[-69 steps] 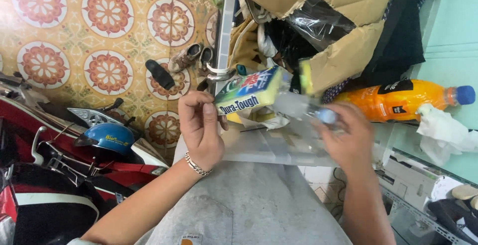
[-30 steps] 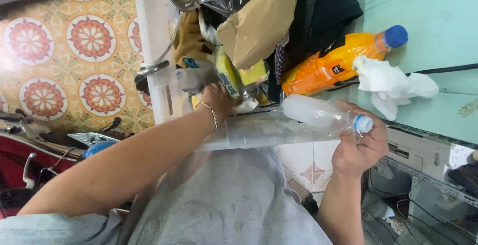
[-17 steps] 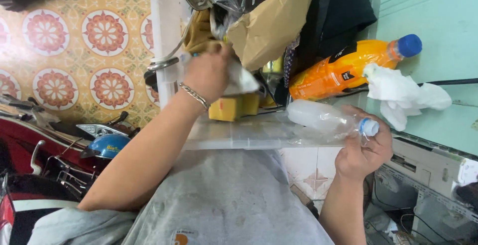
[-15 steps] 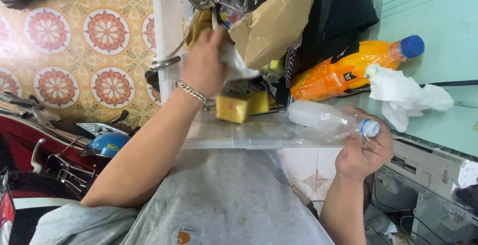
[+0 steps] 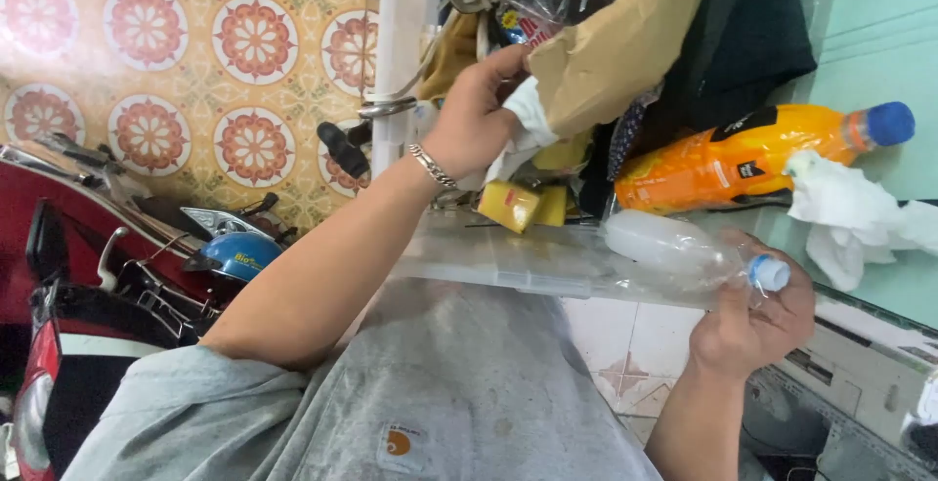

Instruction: The person uses a small brush to clean the upper of a black slip-on shoe, then sets the shoe aside and rearranges items on a cluttered workbench, including a plastic bottle, a yellow sponge, and a white cloth.

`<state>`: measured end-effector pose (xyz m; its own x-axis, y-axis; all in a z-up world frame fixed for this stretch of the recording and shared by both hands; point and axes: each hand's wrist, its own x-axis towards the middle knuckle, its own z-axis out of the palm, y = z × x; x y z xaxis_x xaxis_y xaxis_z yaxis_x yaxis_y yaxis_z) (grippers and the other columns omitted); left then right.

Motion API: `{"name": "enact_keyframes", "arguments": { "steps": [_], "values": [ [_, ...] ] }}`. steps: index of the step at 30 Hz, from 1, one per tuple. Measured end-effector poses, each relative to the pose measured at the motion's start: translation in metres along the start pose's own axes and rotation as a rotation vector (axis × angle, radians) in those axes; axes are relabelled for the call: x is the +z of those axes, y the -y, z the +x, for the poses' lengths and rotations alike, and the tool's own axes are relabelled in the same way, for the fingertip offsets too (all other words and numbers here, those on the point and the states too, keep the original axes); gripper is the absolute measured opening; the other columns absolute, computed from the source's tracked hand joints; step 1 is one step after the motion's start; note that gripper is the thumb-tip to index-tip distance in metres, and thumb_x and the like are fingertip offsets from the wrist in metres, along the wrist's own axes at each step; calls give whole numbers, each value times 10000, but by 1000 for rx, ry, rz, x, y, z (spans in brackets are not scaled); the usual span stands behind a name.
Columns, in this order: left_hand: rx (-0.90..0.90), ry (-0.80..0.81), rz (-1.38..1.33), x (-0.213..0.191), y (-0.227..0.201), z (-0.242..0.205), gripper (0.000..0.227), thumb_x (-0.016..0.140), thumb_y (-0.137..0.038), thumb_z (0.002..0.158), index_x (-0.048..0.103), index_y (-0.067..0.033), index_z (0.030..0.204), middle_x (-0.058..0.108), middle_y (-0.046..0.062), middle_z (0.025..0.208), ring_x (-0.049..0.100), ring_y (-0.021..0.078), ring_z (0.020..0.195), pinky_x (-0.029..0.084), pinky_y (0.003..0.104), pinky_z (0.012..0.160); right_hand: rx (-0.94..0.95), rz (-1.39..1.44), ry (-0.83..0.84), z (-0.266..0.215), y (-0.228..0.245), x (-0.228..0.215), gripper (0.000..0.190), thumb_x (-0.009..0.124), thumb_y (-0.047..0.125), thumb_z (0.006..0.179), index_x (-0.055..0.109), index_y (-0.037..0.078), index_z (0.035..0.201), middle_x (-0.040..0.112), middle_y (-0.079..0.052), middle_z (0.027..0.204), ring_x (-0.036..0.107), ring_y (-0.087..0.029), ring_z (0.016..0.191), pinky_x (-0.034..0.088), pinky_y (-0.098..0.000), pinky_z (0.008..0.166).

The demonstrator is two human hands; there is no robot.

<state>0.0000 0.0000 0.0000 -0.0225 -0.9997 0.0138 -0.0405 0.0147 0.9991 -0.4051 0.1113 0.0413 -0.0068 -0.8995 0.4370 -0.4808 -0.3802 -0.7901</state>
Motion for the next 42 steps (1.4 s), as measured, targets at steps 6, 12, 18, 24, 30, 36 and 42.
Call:
{"name": "enact_keyframes", "arguments": {
  "steps": [6,12,18,24,30,36,42],
  "values": [
    [-82,168,-22,5,-12,-1,759,879,169,932,698,-64,1632,839,131,1540,853,274,1329,775,406,1135,122,129,-84,-10,-14,4,376,833,281,1258,669,-33,1383,801,-375,1398,837,-471,1290,673,-617,1195],
    [38,296,48,12,-2,-4,612,942,81,883,759,-117,1433,709,76,1334,633,191,1013,575,318,810,74,50,-47,-7,-11,1,462,818,221,1274,731,-194,1458,820,-377,1379,825,-472,1202,692,-562,1120],
    [-186,268,-1,14,-47,-7,610,953,-473,1015,752,-211,1529,895,-65,1164,815,75,917,673,301,761,114,65,-76,-10,-18,0,495,879,278,1260,745,-167,1431,830,-344,1330,817,-423,1172,674,-541,1076],
    [64,185,111,29,-1,-1,477,778,-44,891,778,-106,1364,786,79,1245,721,234,1013,610,377,849,3,-9,-48,-5,-9,4,341,761,34,1219,687,-231,1421,822,-446,1383,796,-471,1157,648,-579,1056],
    [15,144,292,28,8,-1,532,696,97,813,749,-50,1322,703,124,1231,765,329,1035,651,460,821,85,-22,-40,-11,-22,-8,299,790,-8,1234,739,-155,1490,831,-358,1416,832,-480,1297,701,-612,1177],
    [-121,61,458,19,-17,-1,550,662,125,847,834,-223,1238,770,22,1268,859,262,1067,685,467,623,94,-32,-32,-8,-12,-1,298,779,80,1278,729,-171,1429,816,-357,1344,821,-490,1238,676,-611,1162],
    [-377,-252,359,-7,-46,14,517,837,123,772,903,-223,1151,900,18,1328,791,267,1349,699,443,1125,102,-67,-34,-12,-24,-8,354,830,122,1240,775,-150,1460,841,-306,1354,802,-401,1201,650,-533,1120]
  ]
}}
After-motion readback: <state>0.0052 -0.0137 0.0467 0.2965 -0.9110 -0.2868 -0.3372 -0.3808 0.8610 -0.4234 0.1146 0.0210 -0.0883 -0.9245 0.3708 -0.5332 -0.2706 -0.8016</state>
